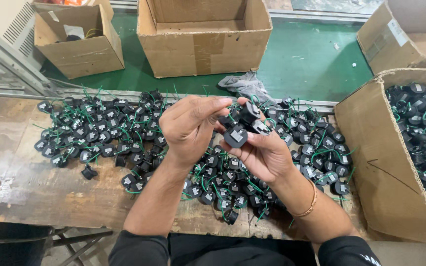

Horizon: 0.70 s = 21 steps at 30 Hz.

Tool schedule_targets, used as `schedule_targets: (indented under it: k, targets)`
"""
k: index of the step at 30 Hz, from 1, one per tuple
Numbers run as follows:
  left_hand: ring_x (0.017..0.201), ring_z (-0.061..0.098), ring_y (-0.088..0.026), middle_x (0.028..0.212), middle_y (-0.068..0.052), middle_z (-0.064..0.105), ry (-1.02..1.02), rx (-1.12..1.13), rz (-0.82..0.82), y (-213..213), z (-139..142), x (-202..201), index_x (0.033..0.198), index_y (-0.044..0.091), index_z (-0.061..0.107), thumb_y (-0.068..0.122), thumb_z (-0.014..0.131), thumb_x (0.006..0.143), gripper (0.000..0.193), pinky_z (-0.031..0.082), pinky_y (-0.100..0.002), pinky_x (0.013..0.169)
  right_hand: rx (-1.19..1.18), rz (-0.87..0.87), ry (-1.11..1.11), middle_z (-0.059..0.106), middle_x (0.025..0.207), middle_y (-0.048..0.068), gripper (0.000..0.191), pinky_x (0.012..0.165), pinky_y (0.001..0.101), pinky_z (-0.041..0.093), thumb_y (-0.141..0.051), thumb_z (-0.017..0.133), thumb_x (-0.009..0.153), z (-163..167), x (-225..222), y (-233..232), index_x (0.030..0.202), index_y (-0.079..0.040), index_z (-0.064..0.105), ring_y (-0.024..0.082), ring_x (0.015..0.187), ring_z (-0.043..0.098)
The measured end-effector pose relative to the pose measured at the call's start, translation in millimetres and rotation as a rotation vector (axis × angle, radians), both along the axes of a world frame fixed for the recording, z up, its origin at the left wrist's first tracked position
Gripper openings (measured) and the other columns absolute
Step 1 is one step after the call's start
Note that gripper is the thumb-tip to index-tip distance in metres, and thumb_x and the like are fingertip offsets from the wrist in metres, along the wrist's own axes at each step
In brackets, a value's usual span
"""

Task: The person picks up black power plug components with green wires from a workbench, turns and checks each one by hand, and sets them back on the bench. They occasionally gather several plugs in one hand, move a filled cardboard box aside, and continue handling the plugs one at a time.

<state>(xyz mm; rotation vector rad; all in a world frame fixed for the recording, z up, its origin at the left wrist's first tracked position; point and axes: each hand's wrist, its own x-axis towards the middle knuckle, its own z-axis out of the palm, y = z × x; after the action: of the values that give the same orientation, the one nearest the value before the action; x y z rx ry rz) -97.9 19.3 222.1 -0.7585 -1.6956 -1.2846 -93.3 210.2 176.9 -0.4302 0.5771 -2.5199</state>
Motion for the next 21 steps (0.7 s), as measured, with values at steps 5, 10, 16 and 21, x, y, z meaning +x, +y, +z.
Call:
schedule_targets:
  k: [5, 10, 16, 21]
  targets:
    - [0.087, 0.074, -0.018, 0.104, -0.009, 0.076, 0.072, -0.066, 0.021, 0, 2, 2, 0.117, 0.006, 0.072, -0.007, 0.073, 0.095, 0.025, 0.059, -0.028, 0.076, -0.013, -0.073, 0.044, 0.054, 0.141, 0.024, 0.071, 0.102, 0.0524, 0.055, 0.009, 0.067, 0.095, 5, 2, 5, 0.156, -0.014, 0.037, 0.041, 0.131, 0.06]
    - [0.088, 0.074, -0.017, 0.12, -0.013, 0.075, -0.068, -0.158, -0.136, -6, 8, 3, 0.119, 0.003, 0.07, -0.007, 0.065, 0.098, 0.023, 0.061, -0.026, 0.08, 0.084, -0.259, 0.149, 0.054, 0.141, 0.017, 0.077, 0.104, 0.0528, 0.056, 0.012, 0.066, 0.093, 13, 5, 12, 0.157, -0.015, 0.034, 0.034, 0.127, 0.062]
    - [0.101, 0.077, -0.021, 0.12, -0.013, 0.076, -0.149, -0.165, -0.205, -5, 4, 0, 0.11, 0.005, 0.073, 0.002, 0.077, 0.093, 0.018, 0.062, -0.029, 0.088, 0.098, -0.432, 0.231, 0.051, 0.142, 0.014, 0.082, 0.106, 0.0524, 0.056, 0.018, 0.066, 0.089, 18, 2, 15, 0.158, -0.013, 0.032, 0.031, 0.13, 0.06]
    - [0.102, 0.076, -0.02, 0.108, -0.009, 0.077, -0.235, -0.056, -0.194, 10, -8, 0, 0.098, 0.005, 0.073, 0.01, 0.091, 0.081, 0.025, 0.06, -0.031, 0.092, 0.18, -0.535, 0.331, 0.049, 0.144, 0.012, 0.085, 0.111, 0.0444, 0.053, 0.018, 0.071, 0.088, 12, 6, 12, 0.158, -0.013, 0.033, 0.026, 0.133, 0.057]
